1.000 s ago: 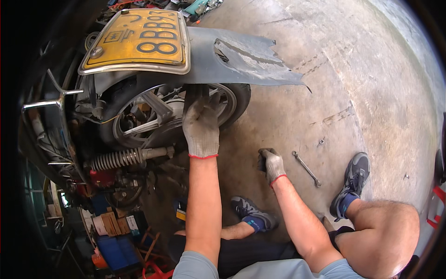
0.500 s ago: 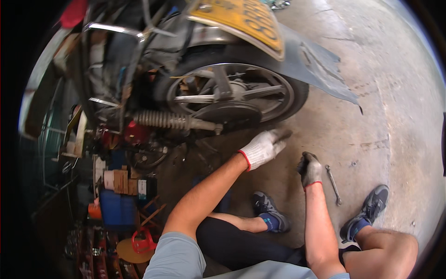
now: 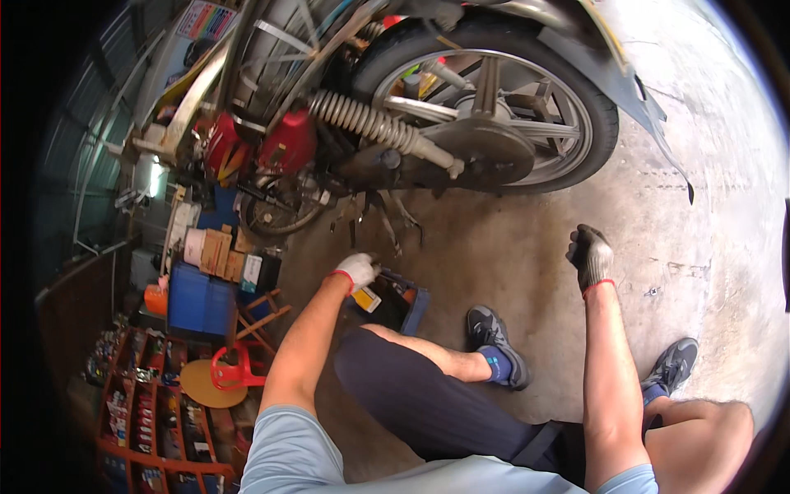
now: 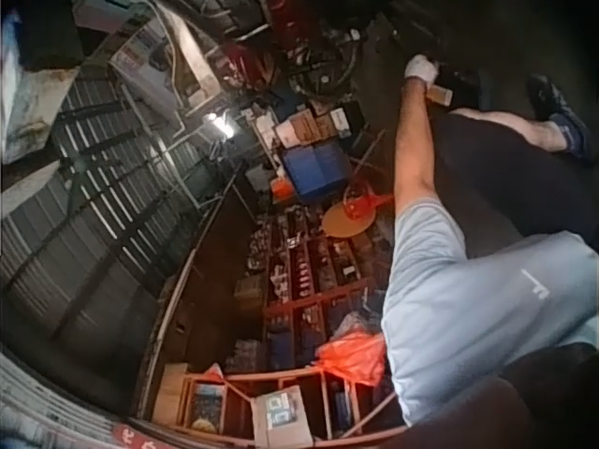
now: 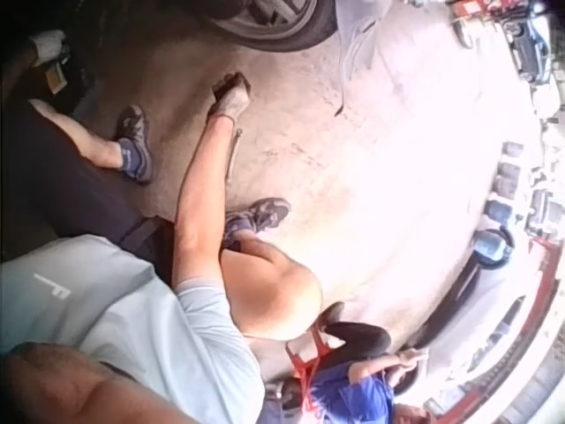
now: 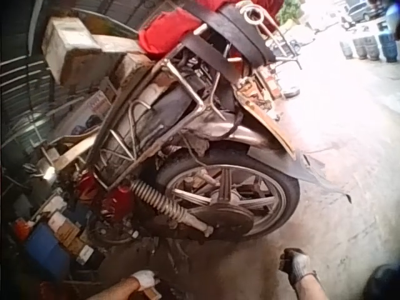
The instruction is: Repairing a motorcycle rear wheel area using wrenches.
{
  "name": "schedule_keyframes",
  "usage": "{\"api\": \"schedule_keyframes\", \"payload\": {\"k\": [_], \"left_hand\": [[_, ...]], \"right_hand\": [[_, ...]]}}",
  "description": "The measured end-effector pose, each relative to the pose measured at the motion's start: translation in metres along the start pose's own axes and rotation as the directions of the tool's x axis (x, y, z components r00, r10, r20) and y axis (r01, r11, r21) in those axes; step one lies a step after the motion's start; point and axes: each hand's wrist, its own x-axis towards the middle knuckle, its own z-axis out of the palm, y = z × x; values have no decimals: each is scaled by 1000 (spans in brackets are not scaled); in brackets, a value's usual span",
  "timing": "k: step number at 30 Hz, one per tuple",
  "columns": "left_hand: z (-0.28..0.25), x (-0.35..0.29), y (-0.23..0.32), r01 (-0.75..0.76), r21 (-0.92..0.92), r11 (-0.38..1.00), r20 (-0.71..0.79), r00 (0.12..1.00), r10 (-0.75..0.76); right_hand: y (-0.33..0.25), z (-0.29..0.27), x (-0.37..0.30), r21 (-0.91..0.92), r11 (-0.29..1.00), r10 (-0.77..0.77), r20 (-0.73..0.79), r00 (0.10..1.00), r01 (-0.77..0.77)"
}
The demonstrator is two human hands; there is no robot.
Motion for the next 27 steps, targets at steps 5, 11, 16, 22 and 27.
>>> {"api": "schedule_keyframes", "payload": {"k": [5, 11, 16, 22, 27], "left_hand": [[22, 16, -52, 300, -127, 946, -99, 945, -313], [15, 89, -113, 318, -364, 876, -221, 884, -412], [23, 161, -119, 334, -383, 861, -225, 871, -437], [34, 177, -99, 406, -513, 756, -231, 783, -578], [41, 188, -105, 359, -387, 849, -273, 835, -478]], "right_hand": [[-29, 20, -18, -186, 977, -96, 41, 995, 102], [-83, 57, -10, -642, 669, -428, 79, 900, 374], [-150, 70, 10, -928, -144, -623, 355, 697, 344], [-185, 79, 39, -969, -56, -572, 230, 787, 242], [-154, 64, 65, -733, 632, -243, 120, 963, 251]]}}
